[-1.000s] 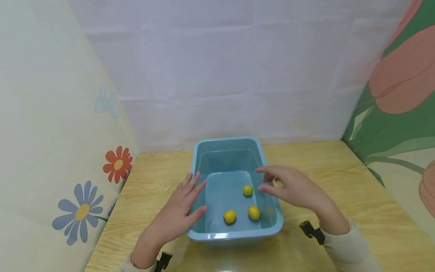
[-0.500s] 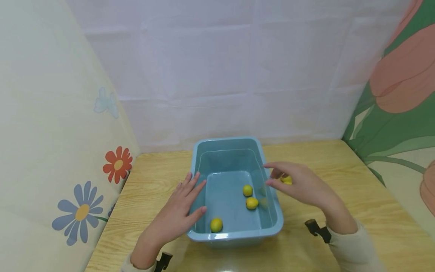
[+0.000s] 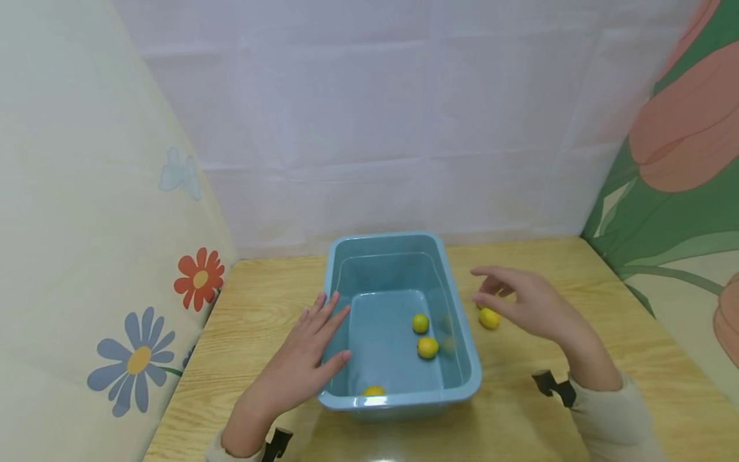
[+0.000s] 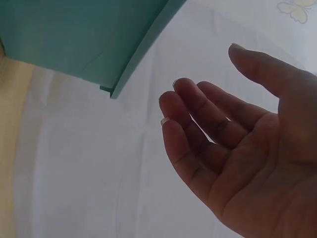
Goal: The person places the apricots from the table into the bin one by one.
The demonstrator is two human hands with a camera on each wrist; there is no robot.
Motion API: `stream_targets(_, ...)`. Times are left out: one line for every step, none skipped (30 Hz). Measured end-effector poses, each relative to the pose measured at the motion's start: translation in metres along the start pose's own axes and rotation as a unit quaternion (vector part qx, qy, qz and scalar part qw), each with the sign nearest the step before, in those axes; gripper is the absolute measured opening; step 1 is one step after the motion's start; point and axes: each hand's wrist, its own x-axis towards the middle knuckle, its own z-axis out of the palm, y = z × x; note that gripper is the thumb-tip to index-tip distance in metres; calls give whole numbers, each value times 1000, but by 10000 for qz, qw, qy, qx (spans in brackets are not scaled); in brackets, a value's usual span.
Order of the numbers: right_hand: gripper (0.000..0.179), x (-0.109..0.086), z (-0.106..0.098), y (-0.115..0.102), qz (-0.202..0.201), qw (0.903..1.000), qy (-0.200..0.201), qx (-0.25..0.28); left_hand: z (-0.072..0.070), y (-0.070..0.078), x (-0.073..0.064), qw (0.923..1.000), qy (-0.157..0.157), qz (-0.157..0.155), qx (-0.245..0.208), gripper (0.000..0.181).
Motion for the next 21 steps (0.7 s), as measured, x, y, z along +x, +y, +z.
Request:
stream_targets(45, 0, 0, 3, 19, 10000, 2, 16, 0, 0, 0, 10000, 9, 8, 7, 71)
stream_targets(45, 1, 1, 6, 37, 10000, -2, 40, 0, 0, 0, 10000, 21, 19, 12, 71)
stream_targets(45, 2, 1, 10, 49, 10000, -1, 71, 0, 0, 0, 10000, 30, 26, 16, 71)
stream_targets(46, 3, 2, 14, 47, 9999, 8, 102, 0, 0, 0, 10000, 34, 27, 14, 71)
stream_targets(45, 4, 2, 18, 35, 9999, 8, 139, 0, 0, 0, 10000, 34, 24, 8, 71)
stream_targets(45, 5, 3, 22, 8, 9998, 7, 193, 0, 0, 0, 10000, 32, 18, 3, 71)
stream_targets(45, 6, 4, 26, -27, 9997, 5, 240, 0, 0, 0, 10000, 31, 15, 0, 71)
stream_targets(46, 7, 5, 30, -57, 9996, 4, 287, 0, 0, 0, 10000, 38, 22, 1, 71)
stream_targets(46, 8, 6, 33, -74, 9994, -5, 343, 0, 0, 0, 10000, 37, 18, -7, 71)
stream_targets(46, 8, 8, 37, -79, 9992, -17, 391, 0, -1, 0, 10000, 35, 19, -15, 71)
stream_targets(46, 9, 9, 40, -74, 9990, -33, 432, 0, -1, 0, 10000, 28, 20, -27, 71)
stream_targets(46, 10, 11, 44, -55, 9989, -48, 465, 1, -1, 0, 10000, 22, 22, -39, 71)
stream_targets(47, 10, 12, 47, -20, 9988, -67, 493, 1, -1, 0, 10000, 19, 22, -47, 71)
stream_targets(47, 11, 13, 51, 16, 9986, -82, 517, 1, -1, 0, 10000, 14, 22, -55, 71)
stream_targets(48, 11, 14, 53, 67, 9985, -101, 539, 1, -1, 0, 10000, 6, 16, -67, 71)
stream_targets(48, 12, 15, 56, 107, 9984, -111, 544, 1, -1, 0, 10000, 0, 15, -74, 71)
stream_targets(48, 12, 16, 59, 134, 9983, -116, 552, 1, -1, 1, 10000, -2, 12, -76, 71)
stream_targets(49, 13, 17, 61, 169, 9982, -125, 564, 1, -1, 1, 10000, -3, 5, -78, 71)
stream_targets(49, 13, 17, 64, 205, 9980, -133, 576, 1, -1, 1, 10000, -3, 2, -76, 71)
stream_targets(50, 13, 18, 66, 233, 9979, -136, 582, 1, -1, 0, 10000, -5, 5, -79, 71)
stream_targets(50, 14, 19, 69, 273, 9978, -144, 582, 1, -1, 0, 10000, -3, 7, -77, 71)
